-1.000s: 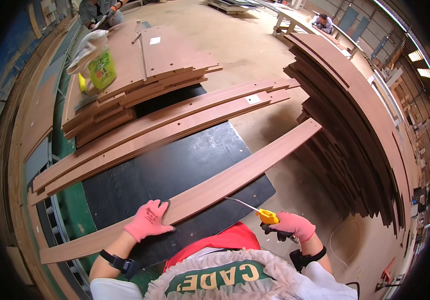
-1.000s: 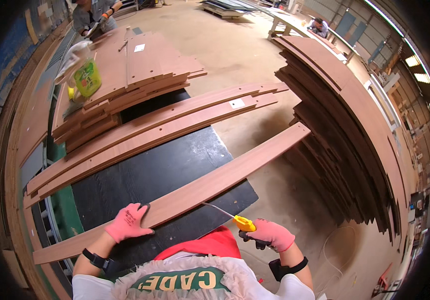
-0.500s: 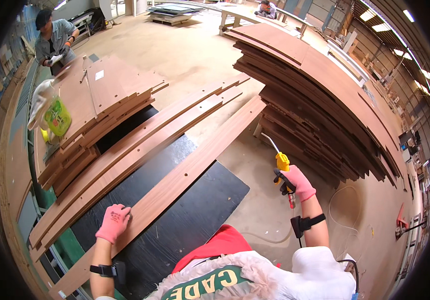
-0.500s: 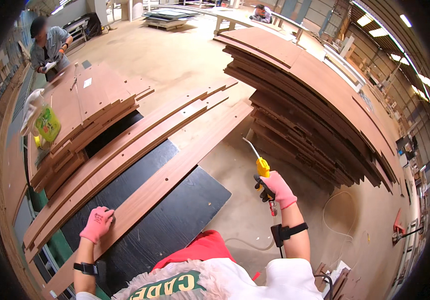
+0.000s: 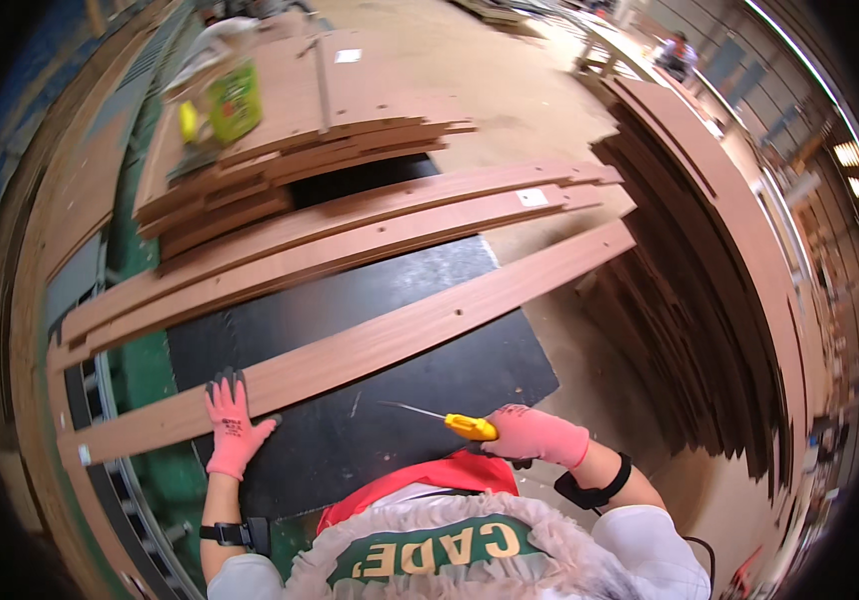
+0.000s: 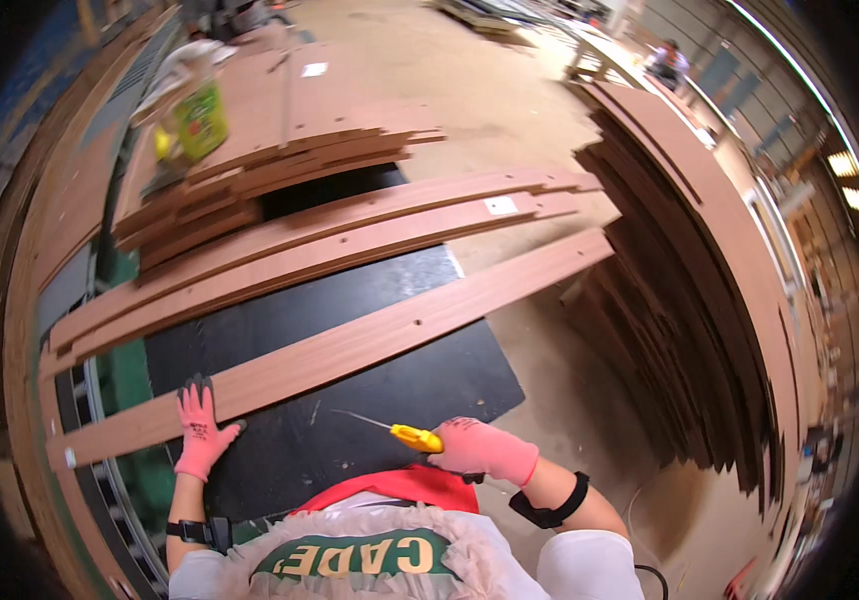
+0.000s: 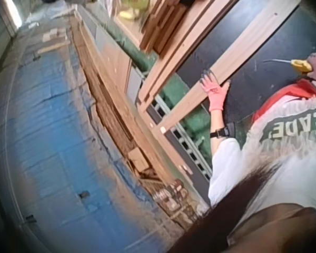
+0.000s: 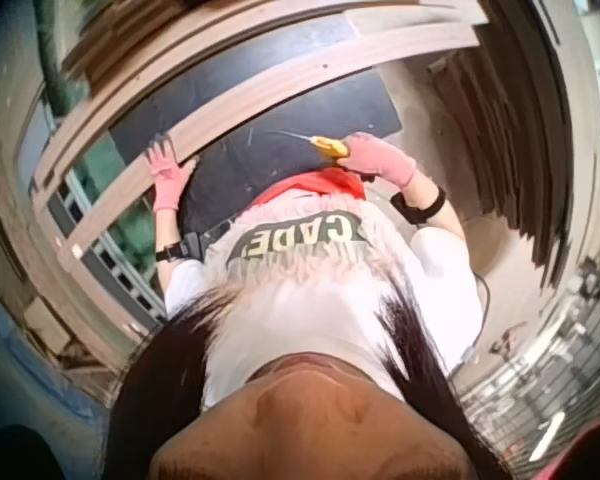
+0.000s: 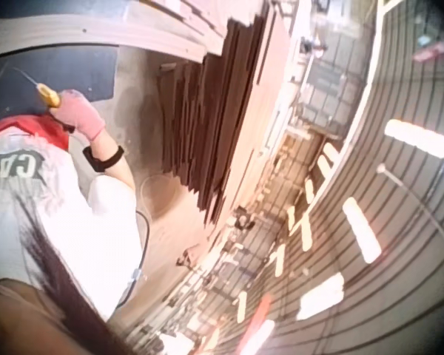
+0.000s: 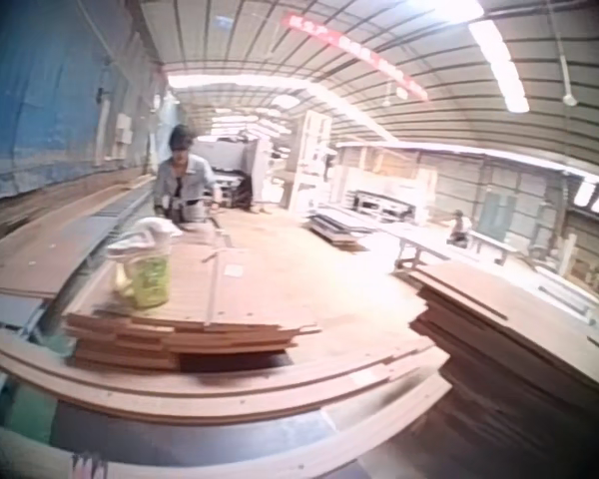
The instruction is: Using a hand scraper to clean or smooth the surface of wooden furniture boards.
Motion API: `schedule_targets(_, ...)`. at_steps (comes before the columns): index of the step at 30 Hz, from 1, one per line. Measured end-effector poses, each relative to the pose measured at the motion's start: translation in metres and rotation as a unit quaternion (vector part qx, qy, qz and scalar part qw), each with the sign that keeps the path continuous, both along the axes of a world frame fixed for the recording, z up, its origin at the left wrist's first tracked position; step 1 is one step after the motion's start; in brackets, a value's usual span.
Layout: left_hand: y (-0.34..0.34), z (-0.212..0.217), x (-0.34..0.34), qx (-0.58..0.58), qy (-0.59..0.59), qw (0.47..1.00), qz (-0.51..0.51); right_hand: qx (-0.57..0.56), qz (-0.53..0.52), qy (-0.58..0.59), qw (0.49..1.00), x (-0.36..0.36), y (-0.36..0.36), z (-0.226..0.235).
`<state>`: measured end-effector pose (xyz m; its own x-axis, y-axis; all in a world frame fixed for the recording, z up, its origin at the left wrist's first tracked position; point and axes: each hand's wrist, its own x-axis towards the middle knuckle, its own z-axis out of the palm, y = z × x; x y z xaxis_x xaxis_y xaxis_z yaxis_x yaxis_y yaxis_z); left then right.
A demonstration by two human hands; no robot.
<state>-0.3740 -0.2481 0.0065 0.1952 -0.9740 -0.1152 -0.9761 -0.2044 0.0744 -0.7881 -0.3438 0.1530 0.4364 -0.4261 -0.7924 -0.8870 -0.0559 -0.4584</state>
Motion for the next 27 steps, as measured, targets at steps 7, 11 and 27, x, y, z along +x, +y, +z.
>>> schedule_targets(7,0.051,-0.012,0.076,-0.020,-0.012,0.993,0.115,-0.020,0.149,-0.075,0.986,0.113,-0.001,-0.002)
schedule_targets(11,0.047,-0.020,0.066,-0.048,-0.056,0.992,0.102,-0.101,0.179,-0.140,0.969,0.144,0.001,-0.004)
schedule_targets(27,-0.040,0.022,0.021,-0.063,0.088,0.984,-0.139,0.142,-0.180,-0.188,0.955,0.035,-0.028,-0.078)
